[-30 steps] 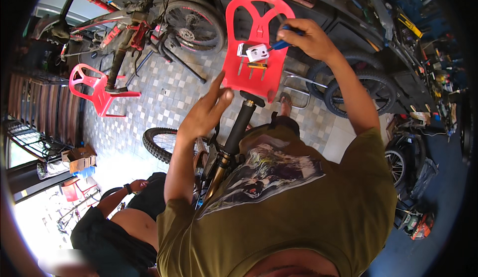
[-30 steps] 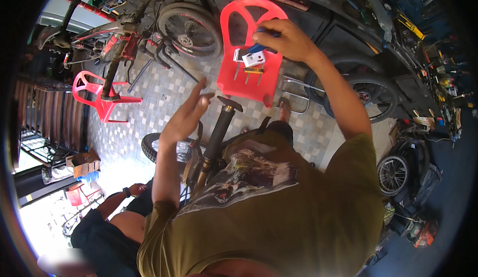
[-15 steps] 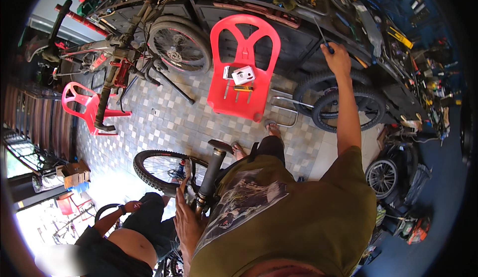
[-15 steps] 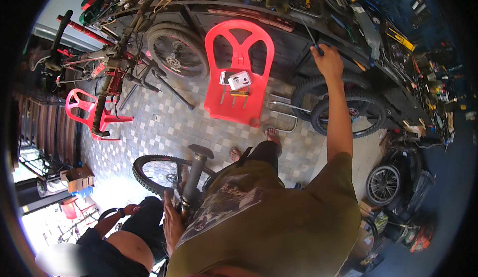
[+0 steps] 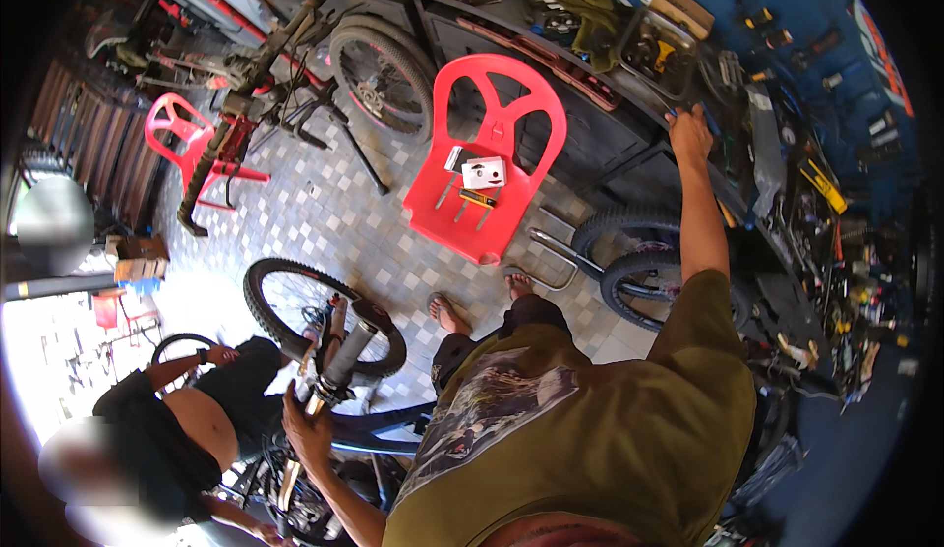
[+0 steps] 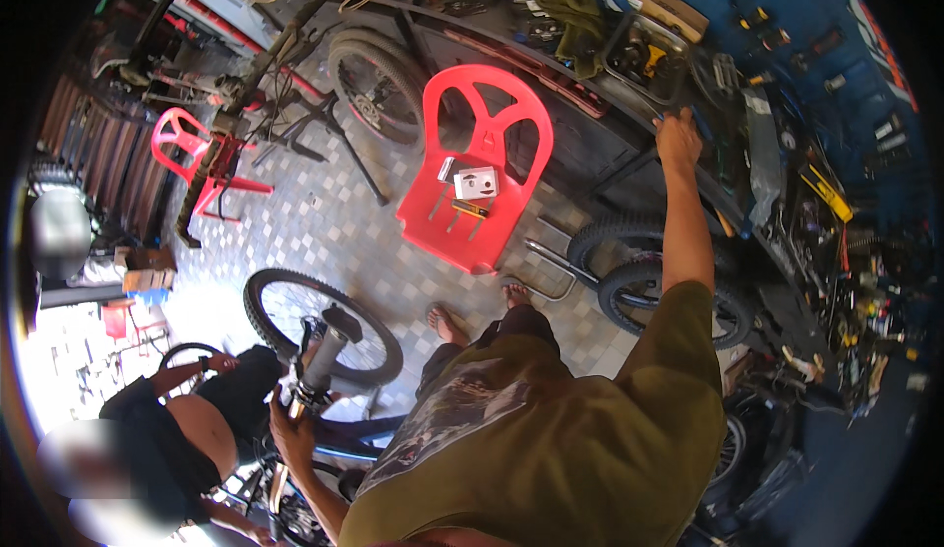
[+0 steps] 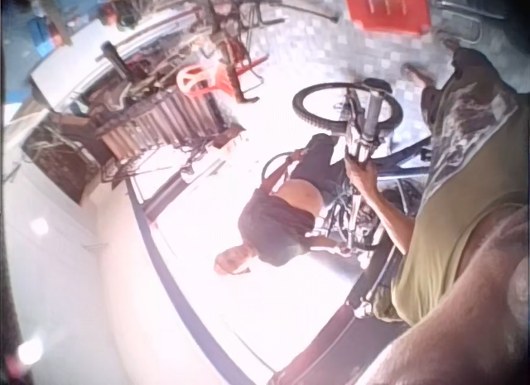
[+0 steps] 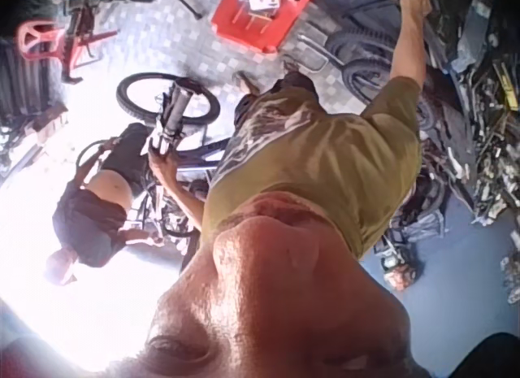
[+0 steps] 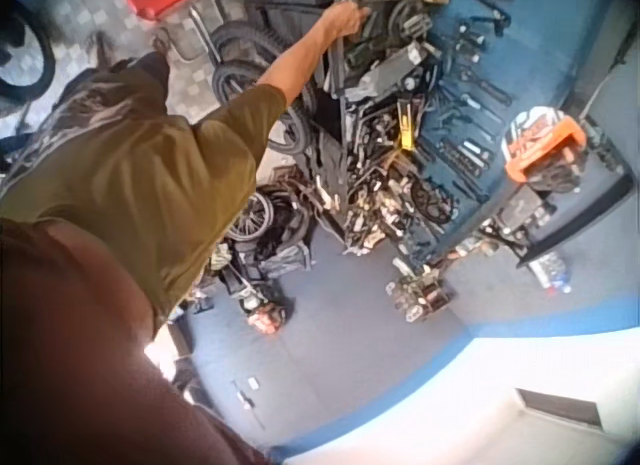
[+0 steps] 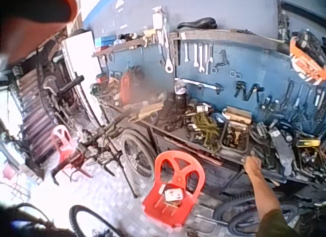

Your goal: The person adjusts the bicycle handlebar using a yellow tool, then removes and reattaches the saddle. They install a new grip on the handlebar and tighten it with a screwdriver. The person also adjusts the brake lever and shifter on the handlebar.

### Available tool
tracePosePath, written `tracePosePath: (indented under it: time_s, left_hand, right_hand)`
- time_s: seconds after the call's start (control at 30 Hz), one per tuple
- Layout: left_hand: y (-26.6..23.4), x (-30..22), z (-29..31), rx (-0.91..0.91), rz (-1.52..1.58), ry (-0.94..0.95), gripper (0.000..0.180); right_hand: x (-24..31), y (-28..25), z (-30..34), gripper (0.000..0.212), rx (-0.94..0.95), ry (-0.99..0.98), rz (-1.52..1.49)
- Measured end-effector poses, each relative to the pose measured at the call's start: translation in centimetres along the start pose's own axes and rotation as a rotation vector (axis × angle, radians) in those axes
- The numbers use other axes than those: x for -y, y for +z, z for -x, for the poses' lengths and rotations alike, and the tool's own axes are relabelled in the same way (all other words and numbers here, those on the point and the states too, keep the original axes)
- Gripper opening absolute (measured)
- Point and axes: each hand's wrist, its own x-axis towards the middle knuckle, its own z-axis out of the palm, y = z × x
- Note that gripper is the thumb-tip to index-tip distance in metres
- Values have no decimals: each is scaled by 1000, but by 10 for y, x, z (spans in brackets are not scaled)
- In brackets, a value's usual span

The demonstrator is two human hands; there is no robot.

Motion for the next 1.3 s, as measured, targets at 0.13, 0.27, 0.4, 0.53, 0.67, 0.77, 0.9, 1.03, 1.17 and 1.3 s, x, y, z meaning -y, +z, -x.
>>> tracePosePath:
  time_s: [0.13,0.27,0.4,0.53,0.67,0.77,0.9,1.03,1.17,1.3]
  left_hand:
    - [6,18,5,-14,39,-24,68]
    - [7,5,-5,-66,-26,-50,63]
    - [-4,1,-1,-74,-3,-75,61]
    - [1,9,8,-157,-35,-67,62]
    - [0,0,3,-162,-50,-120,58]
    - [0,1,3,-199,-64,-93,54]
    - [1,6,11,-289,-55,-69,47]
    - [5,17,19,-300,-41,-92,46]
    - [7,23,26,-299,-32,-131,49]
    - [8,26,34,-300,-42,-172,49]
  right_hand:
    - [-12,34,-19,27,-66,-95,3]
    - [-33,51,-35,33,82,-147,56]
    - [-3,19,-14,60,144,-116,181]
    - [90,-46,38,61,-32,-481,-302]
    - [217,-127,186,54,735,-753,-1273]
    - [283,-136,267,66,1052,-988,-1461]
    - [324,-169,317,57,1289,-833,-1380]
    - [335,-172,334,47,1322,-752,-1422]
    - [332,-182,347,41,1204,-833,-1424]
    - [336,-175,354,40,1175,-853,-1481]
